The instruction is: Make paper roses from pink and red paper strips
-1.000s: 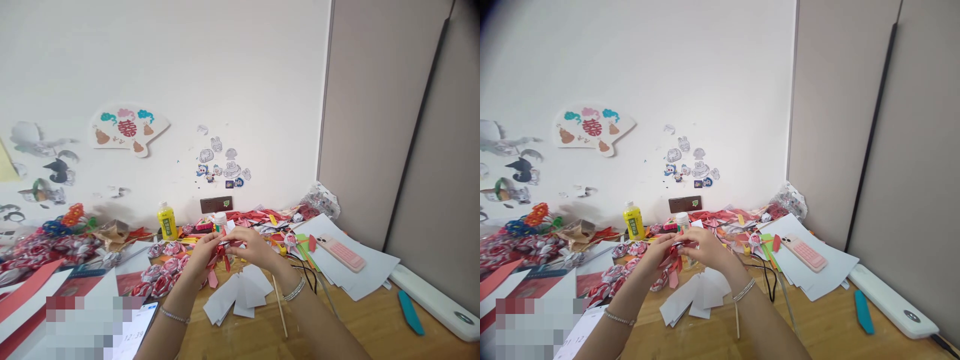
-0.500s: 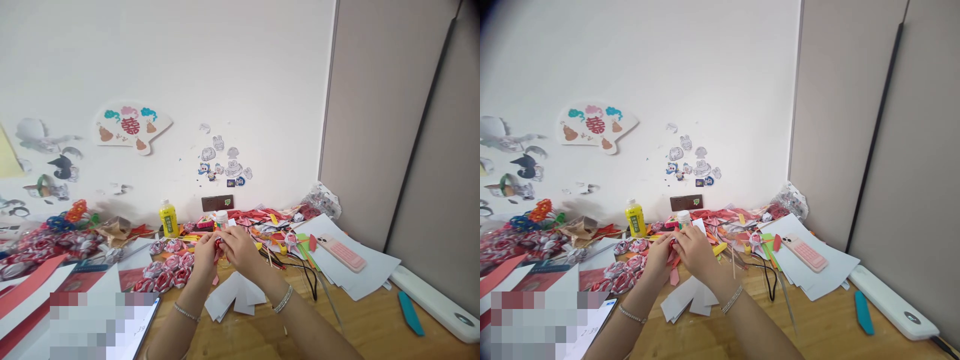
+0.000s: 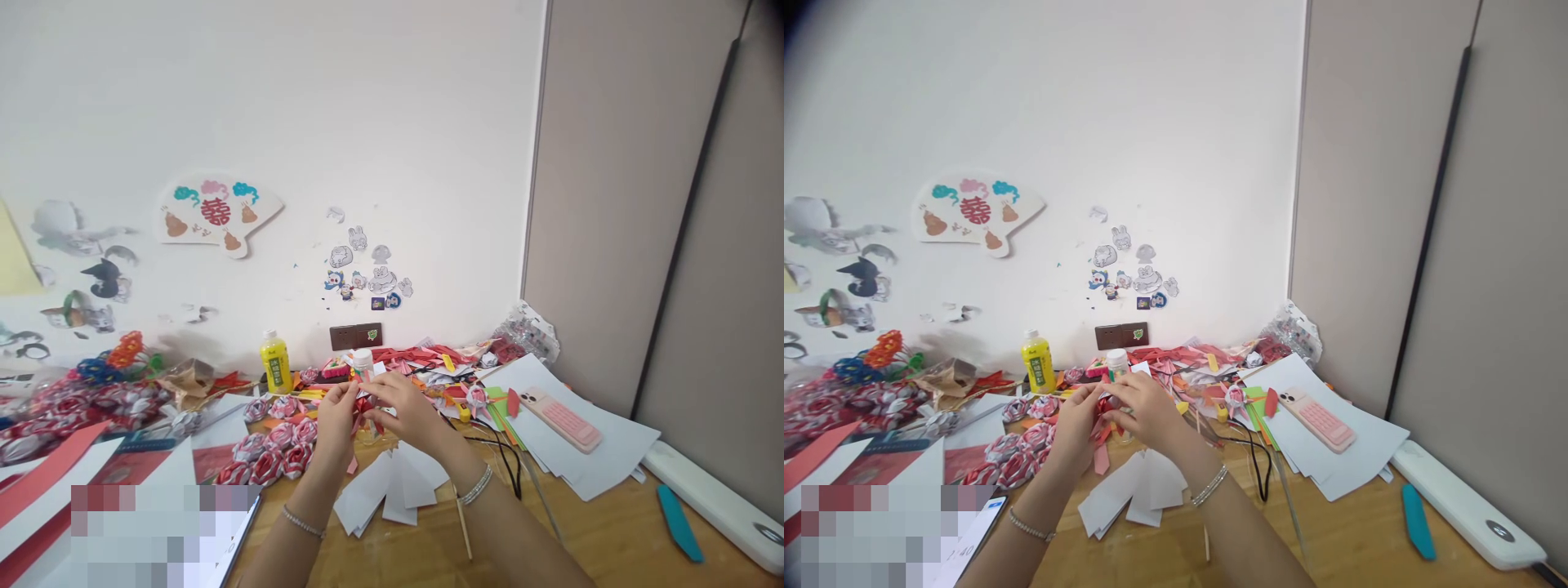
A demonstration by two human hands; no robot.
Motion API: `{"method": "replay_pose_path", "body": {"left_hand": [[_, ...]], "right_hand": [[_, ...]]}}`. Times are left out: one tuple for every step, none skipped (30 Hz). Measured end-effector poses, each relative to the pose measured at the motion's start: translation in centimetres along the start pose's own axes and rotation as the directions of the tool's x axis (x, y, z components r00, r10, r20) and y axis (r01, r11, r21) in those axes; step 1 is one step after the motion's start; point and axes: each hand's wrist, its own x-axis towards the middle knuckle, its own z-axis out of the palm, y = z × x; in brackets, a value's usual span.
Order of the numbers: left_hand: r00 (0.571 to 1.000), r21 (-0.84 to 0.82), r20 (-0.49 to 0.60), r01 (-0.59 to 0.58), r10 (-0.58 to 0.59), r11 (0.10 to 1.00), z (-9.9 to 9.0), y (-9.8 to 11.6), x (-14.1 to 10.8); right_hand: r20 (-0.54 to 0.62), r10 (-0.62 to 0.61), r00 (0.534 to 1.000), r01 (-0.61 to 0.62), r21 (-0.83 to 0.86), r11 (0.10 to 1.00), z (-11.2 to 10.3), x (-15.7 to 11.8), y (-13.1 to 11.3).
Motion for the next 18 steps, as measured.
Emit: {"method": "replay_pose_path", "body": {"left_hand": [[1.0, -0.001, 0.018, 0.019, -0.019, 1.0, 0.0, 0.3, -0.1], [0.999, 0.0, 0.037, 0.038, -0.038, 0.999, 0.1, 0.5, -0.2], [0.998, 0.0, 0.047, 0.045, -0.045, 0.999, 0.1, 0.8, -0.3], [0.998, -0.004, 0.046, 0.043, -0.043, 0.999, 0.2, 1.0, -0.5], [0.998, -0.008, 0.041, 0.038, -0.037, 0.999, 0.2, 1.1, -0.6], [0.999, -0.01, 0.034, 0.032, -0.032, 0.999, 0.3, 1.3, -0.7], [0.999, -0.009, 0.028, 0.028, -0.028, 1.0, 0.4, 1.4, -0.8], [0.999, -0.006, 0.025, 0.026, -0.026, 1.0, 0.4, 1.4, -0.8], [0.999, -0.001, 0.023, 0.024, -0.024, 1.0, 0.5, 1.5, -0.9], [1.0, 0.004, 0.024, 0.02, -0.021, 1.0, 0.5, 1.6, -0.9], [1.0, 0.011, 0.025, 0.015, -0.016, 1.0, 0.6, 1.7, -0.9], [1.0, 0.019, 0.027, 0.01, -0.01, 1.0, 0.6, 1.8, -0.9], [1.0, 0.027, 0.03, 0.004, -0.004, 1.0, 0.7, 1.9, -0.9], [0.999, 0.035, 0.036, -0.001, 0.0, 0.999, 0.7, 2.1, -0.9], [0.999, 0.045, 0.044, -0.004, 0.002, 0.999, 0.7, 2.2, -0.9], [0.999, 0.054, 0.054, -0.004, 0.001, 0.999, 0.7, 2.3, -0.9], [0.998, 0.062, 0.063, -0.002, -0.002, 0.998, 0.7, 2.4, -0.9], [0.997, 0.069, 0.071, 0.002, -0.006, 0.998, 0.6, 2.5, -0.9]], "right_hand": [[0.003, -0.017, 1.0, 0.017, 0.01, 1.0, -0.2, 0.0, 0.1], [0.001, -0.027, 1.0, 0.027, 0.013, 1.0, -0.2, 0.0, 0.2], [-0.006, -0.031, 0.999, 0.031, 0.01, 0.999, -0.2, 0.0, 0.3], [-0.013, -0.033, 0.999, 0.033, 0.001, 0.999, -0.1, 0.0, 0.2], [-0.018, -0.036, 0.999, 0.036, -0.014, 0.999, 0.0, 0.1, 0.2], [-0.02, -0.044, 0.999, 0.043, -0.032, 0.999, 0.2, 0.1, 0.1], [-0.02, -0.051, 0.999, 0.05, -0.049, 0.998, 0.3, 0.1, 0.0], [-0.018, -0.054, 0.998, 0.053, -0.062, 0.997, 0.4, 0.2, -0.2], [-0.013, -0.053, 0.999, 0.052, -0.063, 0.997, 0.3, 0.2, -0.2], [-0.008, -0.046, 0.999, 0.046, -0.052, 0.998, 0.2, 0.2, -0.3], [-0.001, -0.033, 0.999, 0.033, -0.03, 0.999, 0.0, 0.2, -0.3], [0.008, -0.016, 1.0, 0.016, -0.004, 1.0, -0.2, 0.3, -0.3], [0.017, 0.001, 1.0, -0.001, 0.019, 1.0, -0.5, 0.3, -0.2], [0.026, 0.014, 1.0, -0.015, 0.038, 0.999, -0.7, 0.3, -0.2], [0.037, 0.021, 0.999, -0.023, 0.05, 0.998, -0.8, 0.3, -0.1], [0.044, 0.022, 0.999, -0.025, 0.056, 0.998, -0.9, 0.3, -0.1], [0.05, 0.021, 0.999, -0.024, 0.058, 0.998, -0.9, 0.3, -0.1], [0.052, 0.016, 0.999, -0.019, 0.059, 0.998, -0.9, 0.3, -0.1]]}}
